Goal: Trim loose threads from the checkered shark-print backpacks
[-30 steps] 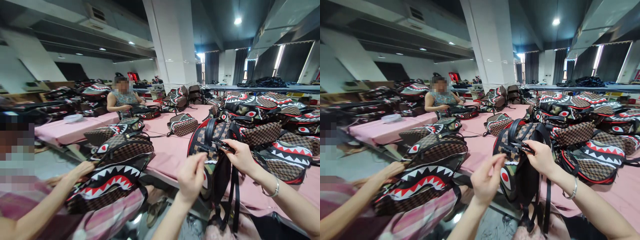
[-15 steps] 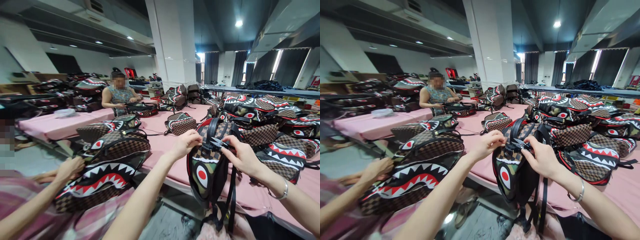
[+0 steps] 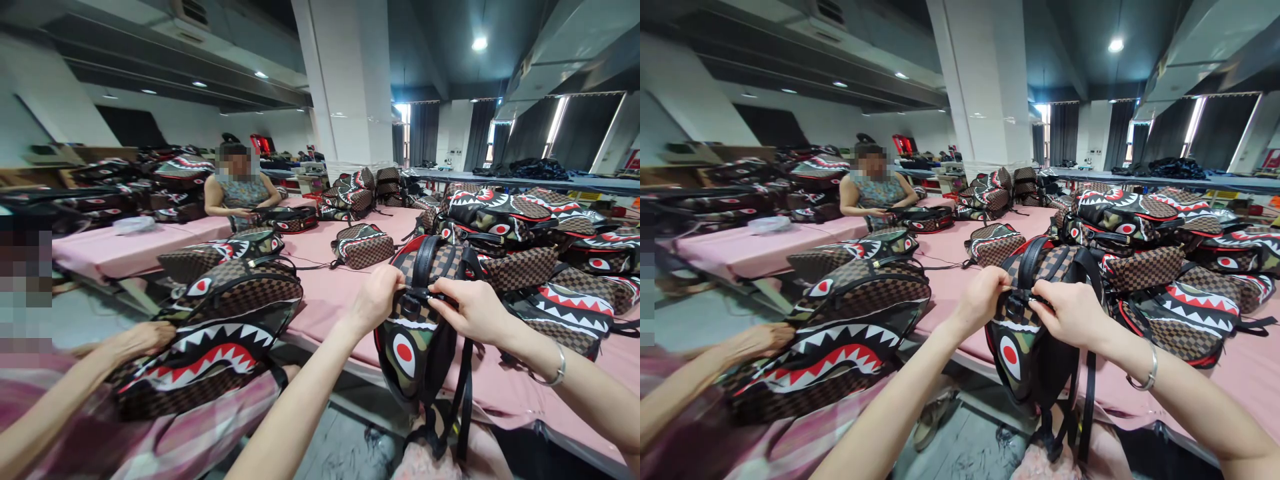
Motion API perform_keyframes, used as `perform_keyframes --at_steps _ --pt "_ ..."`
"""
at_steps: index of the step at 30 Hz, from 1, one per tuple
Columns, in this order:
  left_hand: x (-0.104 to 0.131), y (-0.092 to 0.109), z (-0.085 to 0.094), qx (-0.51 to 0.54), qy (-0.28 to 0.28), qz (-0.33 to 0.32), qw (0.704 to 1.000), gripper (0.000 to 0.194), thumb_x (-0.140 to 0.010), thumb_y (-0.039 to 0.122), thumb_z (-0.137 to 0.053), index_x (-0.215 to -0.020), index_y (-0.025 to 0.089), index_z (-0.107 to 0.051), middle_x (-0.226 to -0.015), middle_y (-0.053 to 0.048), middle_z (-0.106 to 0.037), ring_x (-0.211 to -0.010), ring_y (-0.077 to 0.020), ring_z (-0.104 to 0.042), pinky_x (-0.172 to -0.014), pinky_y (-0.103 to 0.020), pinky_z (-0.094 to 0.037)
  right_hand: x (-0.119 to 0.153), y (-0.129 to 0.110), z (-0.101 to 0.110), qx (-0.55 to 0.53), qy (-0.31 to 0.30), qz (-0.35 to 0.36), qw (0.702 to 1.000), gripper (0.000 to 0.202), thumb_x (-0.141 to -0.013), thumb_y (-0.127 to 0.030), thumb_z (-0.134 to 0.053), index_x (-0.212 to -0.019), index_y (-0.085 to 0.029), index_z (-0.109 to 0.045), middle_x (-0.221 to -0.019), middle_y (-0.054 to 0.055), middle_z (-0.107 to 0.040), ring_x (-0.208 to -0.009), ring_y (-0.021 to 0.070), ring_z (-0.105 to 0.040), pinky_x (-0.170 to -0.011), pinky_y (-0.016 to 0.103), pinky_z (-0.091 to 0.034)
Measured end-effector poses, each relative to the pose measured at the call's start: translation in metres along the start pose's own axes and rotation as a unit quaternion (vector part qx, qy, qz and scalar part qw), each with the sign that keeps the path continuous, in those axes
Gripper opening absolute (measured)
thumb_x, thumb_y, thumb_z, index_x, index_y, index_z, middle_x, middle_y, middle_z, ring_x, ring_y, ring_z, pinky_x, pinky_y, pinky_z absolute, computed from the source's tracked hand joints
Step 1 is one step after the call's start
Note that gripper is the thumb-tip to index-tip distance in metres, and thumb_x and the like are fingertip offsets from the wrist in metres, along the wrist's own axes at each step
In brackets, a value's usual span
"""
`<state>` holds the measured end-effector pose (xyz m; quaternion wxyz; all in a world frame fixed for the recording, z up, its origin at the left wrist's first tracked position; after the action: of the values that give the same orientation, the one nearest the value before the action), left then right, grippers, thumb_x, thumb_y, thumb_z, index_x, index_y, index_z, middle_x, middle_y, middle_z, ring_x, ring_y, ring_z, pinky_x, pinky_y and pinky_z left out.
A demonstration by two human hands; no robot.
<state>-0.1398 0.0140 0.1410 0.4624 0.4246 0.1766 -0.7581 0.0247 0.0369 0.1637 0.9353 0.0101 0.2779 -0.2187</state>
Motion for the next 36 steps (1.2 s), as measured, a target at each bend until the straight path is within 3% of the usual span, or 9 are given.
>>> perform_keyframes --at_steps 11,14,17,20,27,36 --pt "-0.003 0.004 0.001 0.033 0.011 0.004 0.999 0.012 -0.080 0.011 -0.039 -0.072 0.019 -0.043 -0.067 0.000 -0.046 -0.062 -0.0123 -0.042 -0.058 -0.025 -0.036 -0.003 -0.007 0.000 0.079 -0.041 0.006 0.996 0.016 -0.086 -0.028 -0.042 -0.082 -0.019 -0.055 -0.072 0.002 -0.064 -0.063 0.0130 -0.058 -0.053 0.022 -0.029" --pt "0.000 -0.005 0.005 0.119 0.062 0.090 0.987 0.011 -0.082 0.013 -0.038 -0.074 0.019 -0.043 -0.068 0.001 -0.046 -0.061 -0.0114 -0.043 -0.057 -0.024 -0.037 0.000 -0.005 -0.001 0.050 -0.022 0.012 0.998 0.016 -0.087 -0.026 -0.041 -0.083 -0.019 -0.056 -0.074 0.002 -0.065 -0.066 0.0127 -0.059 -0.055 0.021 -0.032" --pt "0.007 -0.015 0.004 0.219 0.137 0.194 0.946 0.009 -0.083 0.018 -0.040 -0.075 0.019 -0.043 -0.067 0.001 -0.044 -0.060 -0.0108 -0.042 -0.057 -0.023 -0.037 0.002 -0.003 -0.002 0.014 0.004 0.008 1.000 0.017 -0.088 -0.028 -0.041 -0.089 -0.019 -0.056 -0.076 0.002 -0.065 -0.067 0.0122 -0.060 -0.057 0.020 -0.035" --pt "0.011 -0.017 -0.002 0.262 0.193 0.238 0.915 0.010 -0.083 0.023 -0.044 -0.073 0.018 -0.044 -0.068 0.001 -0.044 -0.062 -0.0108 -0.042 -0.060 -0.023 -0.037 0.002 -0.006 -0.001 0.019 0.029 0.010 0.999 0.020 -0.088 -0.031 -0.040 -0.095 -0.019 -0.055 -0.081 0.003 -0.066 -0.069 0.0130 -0.060 -0.058 0.021 -0.036" --pt "0.013 -0.007 -0.010 0.255 0.283 0.275 0.883 0.010 -0.081 0.025 -0.048 -0.074 0.018 -0.047 -0.070 0.001 -0.047 -0.065 -0.0107 -0.045 -0.063 -0.022 -0.038 -0.012 -0.020 0.000 0.106 -0.011 -0.021 0.994 0.020 -0.089 -0.030 -0.037 -0.092 -0.019 -0.053 -0.078 0.004 -0.065 -0.066 0.0158 -0.060 -0.050 0.023 -0.029" --pt "0.013 0.000 -0.008 0.243 0.293 0.264 0.886 0.015 -0.082 0.029 -0.050 -0.072 0.018 -0.048 -0.067 0.002 -0.047 -0.063 -0.0101 -0.045 -0.061 -0.022 -0.039 -0.022 -0.025 -0.007 0.147 -0.033 -0.031 0.988 0.020 -0.089 -0.029 -0.035 -0.091 -0.020 -0.053 -0.076 0.005 -0.065 -0.062 0.0178 -0.060 -0.048 0.023 -0.028"
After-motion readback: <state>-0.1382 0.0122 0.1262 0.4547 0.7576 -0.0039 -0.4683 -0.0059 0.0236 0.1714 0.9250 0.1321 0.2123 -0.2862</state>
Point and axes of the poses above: each hand's wrist, its own x-axis away from the middle knuckle, its own z-axis out of the back of the hand, y = z × x, the point moved 5 cm from there along -x, towards the middle knuckle
